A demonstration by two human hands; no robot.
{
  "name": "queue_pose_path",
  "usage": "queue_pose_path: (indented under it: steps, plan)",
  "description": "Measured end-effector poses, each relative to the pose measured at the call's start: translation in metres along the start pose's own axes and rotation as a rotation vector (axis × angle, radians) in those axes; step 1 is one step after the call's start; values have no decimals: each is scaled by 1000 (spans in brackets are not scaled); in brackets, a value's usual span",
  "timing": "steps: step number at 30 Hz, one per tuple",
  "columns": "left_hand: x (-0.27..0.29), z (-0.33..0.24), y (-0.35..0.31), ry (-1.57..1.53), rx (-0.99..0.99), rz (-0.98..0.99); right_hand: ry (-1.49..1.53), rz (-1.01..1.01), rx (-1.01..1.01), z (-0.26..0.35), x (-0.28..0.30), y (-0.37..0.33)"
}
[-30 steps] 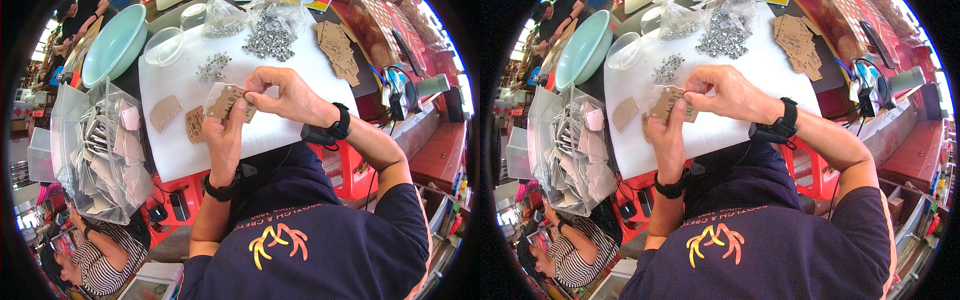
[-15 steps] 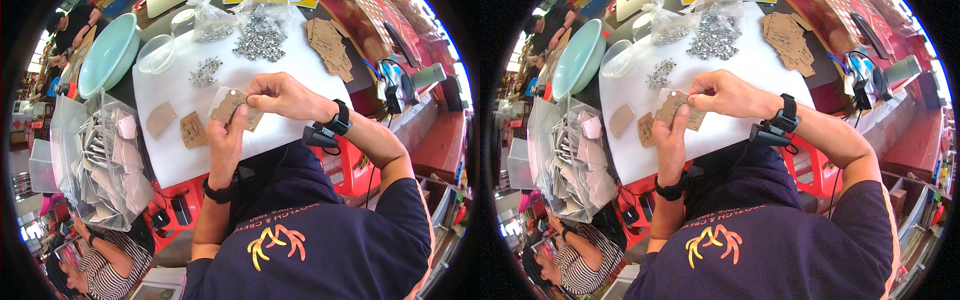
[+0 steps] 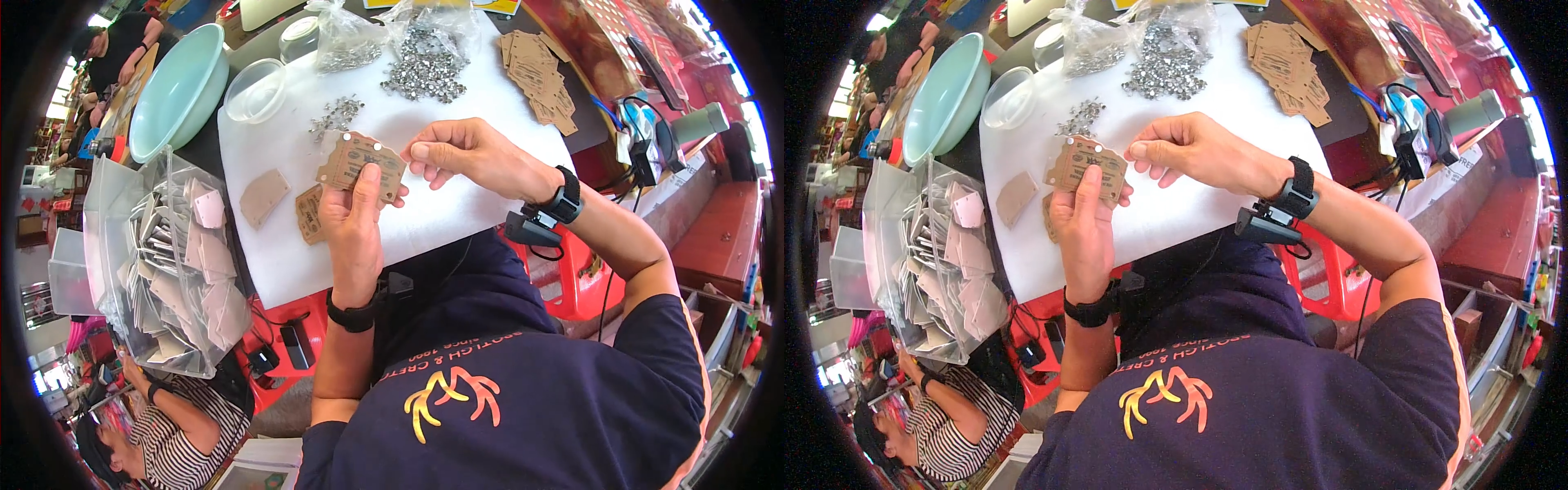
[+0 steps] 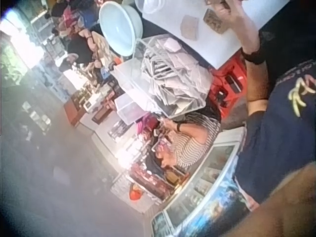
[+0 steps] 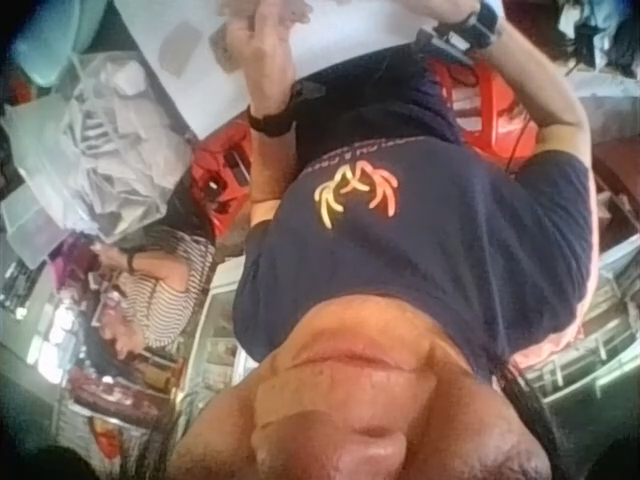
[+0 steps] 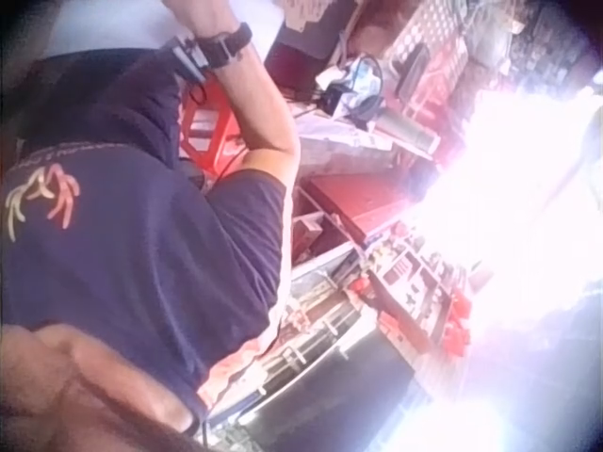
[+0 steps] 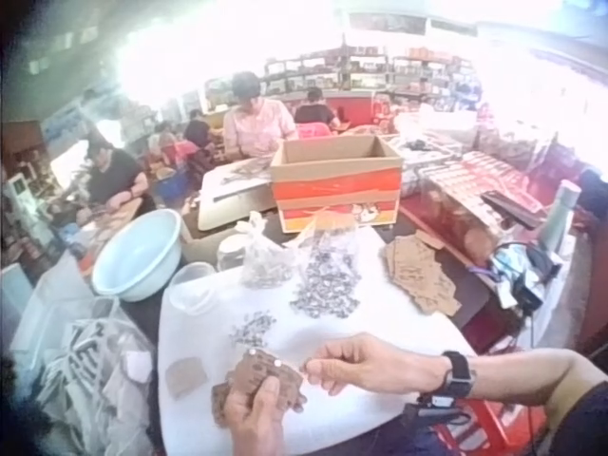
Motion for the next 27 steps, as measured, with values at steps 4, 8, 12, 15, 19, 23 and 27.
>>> queue_pose_path:
  steps: [4,8,12,15,19,23,27]
  plan:
    - [6,-2,-1,66,-57,-35,32,31,-15,-1,-9,-1]
    - [5,-8,-3,79,-91,-57,35,56,6,0,-13,3]
    - [4,-8,-5,24,-31,-25,-17,60,22,1,-14,6]
    - [6,-6,-7,16,-9,-7,-31,58,20,1,-16,9]
    - [13,-4,-9,-4,-40,-35,-96,87,-5,3,-23,14]
    - [28,3,-13,61,-61,-36,-270,143,3,8,-15,37]
    - [33,11,-17,96,-23,21,-540,83,80,24,8,72]
Point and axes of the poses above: each hand's wrist, its own y-axis towards the middle knuckle, its own x-axis out of the back of the hand, z = x × y, the point moved 5 cm from there along y, towards the middle knuckle, and after that the axes turned 5 degrees about x, right-handed, at the moved point
